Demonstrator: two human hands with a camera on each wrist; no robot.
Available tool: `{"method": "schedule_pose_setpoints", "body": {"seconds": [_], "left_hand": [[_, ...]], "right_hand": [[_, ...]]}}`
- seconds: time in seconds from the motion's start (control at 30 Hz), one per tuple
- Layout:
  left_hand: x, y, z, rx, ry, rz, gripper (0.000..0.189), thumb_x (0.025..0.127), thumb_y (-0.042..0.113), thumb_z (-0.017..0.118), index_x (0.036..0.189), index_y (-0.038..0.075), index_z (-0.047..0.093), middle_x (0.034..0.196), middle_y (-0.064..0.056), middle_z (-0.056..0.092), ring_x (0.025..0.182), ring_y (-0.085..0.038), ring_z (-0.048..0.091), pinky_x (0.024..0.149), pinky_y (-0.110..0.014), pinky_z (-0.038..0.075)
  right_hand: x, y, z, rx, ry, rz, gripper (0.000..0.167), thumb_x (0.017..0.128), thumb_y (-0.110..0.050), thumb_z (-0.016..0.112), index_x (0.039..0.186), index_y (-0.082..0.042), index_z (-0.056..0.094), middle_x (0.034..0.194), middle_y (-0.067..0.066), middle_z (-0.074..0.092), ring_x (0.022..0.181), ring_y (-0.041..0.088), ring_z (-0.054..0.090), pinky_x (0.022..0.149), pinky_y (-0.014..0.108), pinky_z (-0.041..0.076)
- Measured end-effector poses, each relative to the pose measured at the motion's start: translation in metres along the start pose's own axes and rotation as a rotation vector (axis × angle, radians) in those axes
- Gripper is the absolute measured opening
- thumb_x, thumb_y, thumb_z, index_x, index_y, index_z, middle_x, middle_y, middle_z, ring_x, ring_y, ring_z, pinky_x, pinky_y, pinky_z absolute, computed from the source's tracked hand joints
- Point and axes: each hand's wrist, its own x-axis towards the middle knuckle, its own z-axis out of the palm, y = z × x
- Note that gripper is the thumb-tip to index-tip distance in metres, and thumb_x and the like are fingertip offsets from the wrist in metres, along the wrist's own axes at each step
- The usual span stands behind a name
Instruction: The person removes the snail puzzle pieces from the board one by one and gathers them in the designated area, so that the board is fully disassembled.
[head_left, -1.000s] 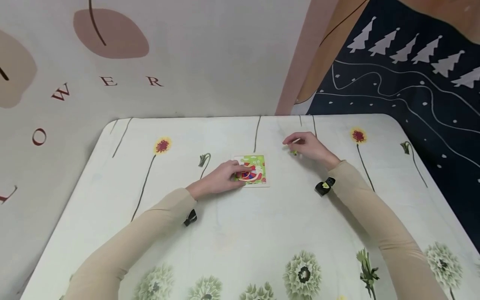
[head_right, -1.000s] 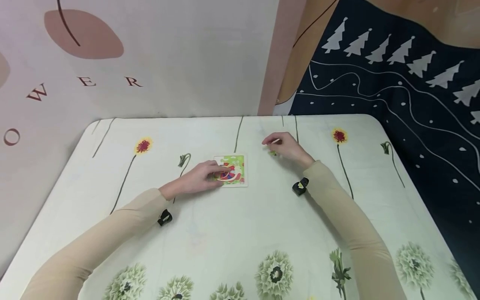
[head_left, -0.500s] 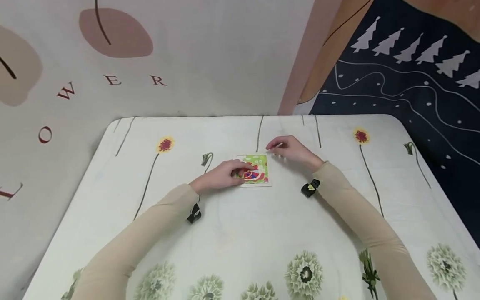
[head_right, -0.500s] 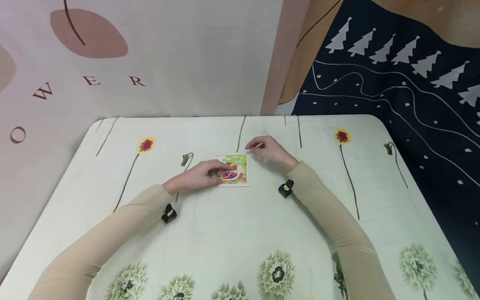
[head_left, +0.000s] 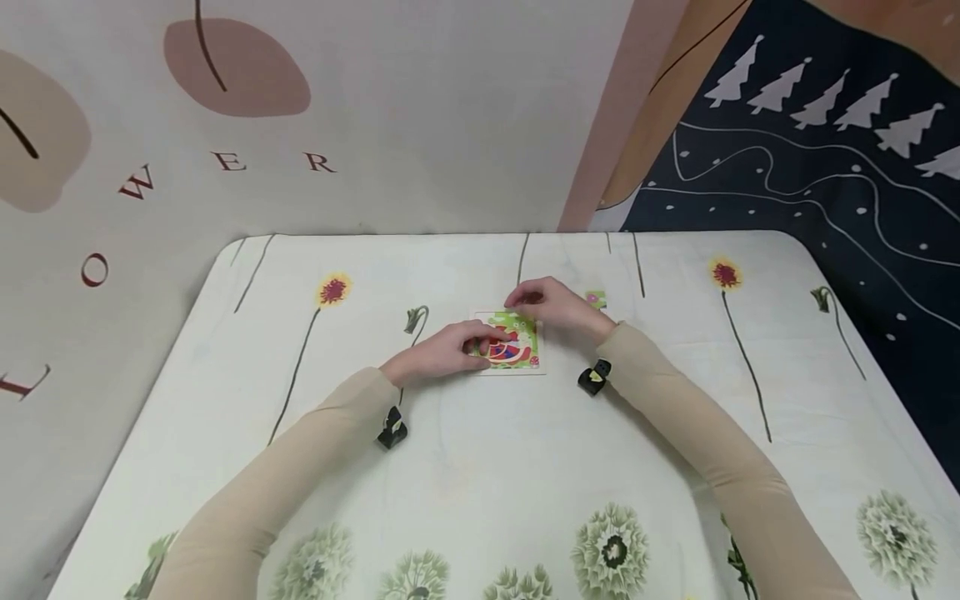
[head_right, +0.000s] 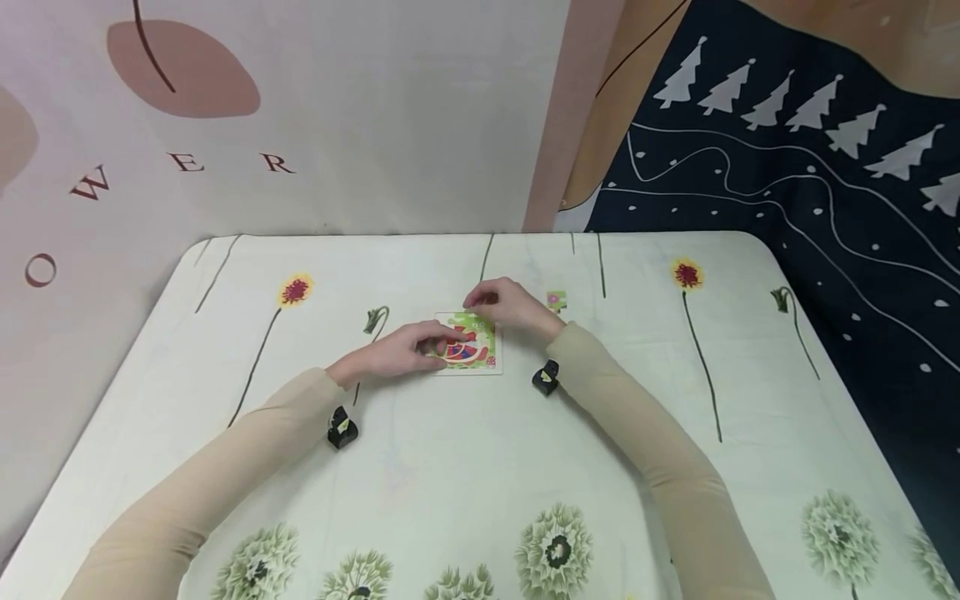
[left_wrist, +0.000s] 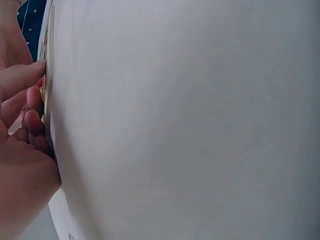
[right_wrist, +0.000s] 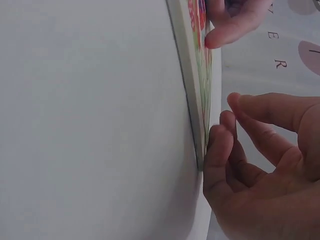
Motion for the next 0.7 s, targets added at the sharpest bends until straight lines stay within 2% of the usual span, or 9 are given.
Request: {"method": "schedule_pose_setpoints", "body": {"seconds": [0.1,0.43,0.7], "left_hand": [[0.0005,0.0001,0.0008,-0.009,0.0,-0.01,0.046,0.091,0.006,0.066,0.136,0.01,0.06,0.1,-0.006,0.054,0.089,-0.017,0.045,0.08,-0.028,0.038],[0.0006,0.0003,-0.0016,-0.069,-0.012,-0.068,0.046,0.092,0.007,0.066,0.137,0.014,0.06,0.101,-0.004,0.052,0.092,-0.019,0.044,0.082,-0.029,0.038],[0.0027,-0.0018,-0.0031,-0.037,-0.023,-0.014,0.044,0.091,0.006,0.067,0.135,0.01,0.062,0.097,-0.005,0.053,0.088,-0.017,0.045,0.08,-0.029,0.038]], "right_hand": [[0.0025,-0.001,0.0034,-0.018,-0.006,-0.016,0.023,0.096,-0.007,0.057,0.115,-0.001,0.07,0.118,0.016,0.068,0.108,0.026,0.059,0.097,0.037,0.044],[0.0049,-0.0041,0.0085,-0.037,-0.072,-0.024,0.031,0.096,-0.002,0.054,0.125,-0.002,0.066,0.129,0.016,0.064,0.112,0.026,0.055,0.099,0.039,0.043],[0.0037,-0.0039,0.0096,-0.061,-0.101,-0.042,0.033,0.096,-0.002,0.053,0.125,-0.006,0.068,0.132,0.016,0.06,0.114,0.025,0.05,0.099,0.04,0.039]]}}
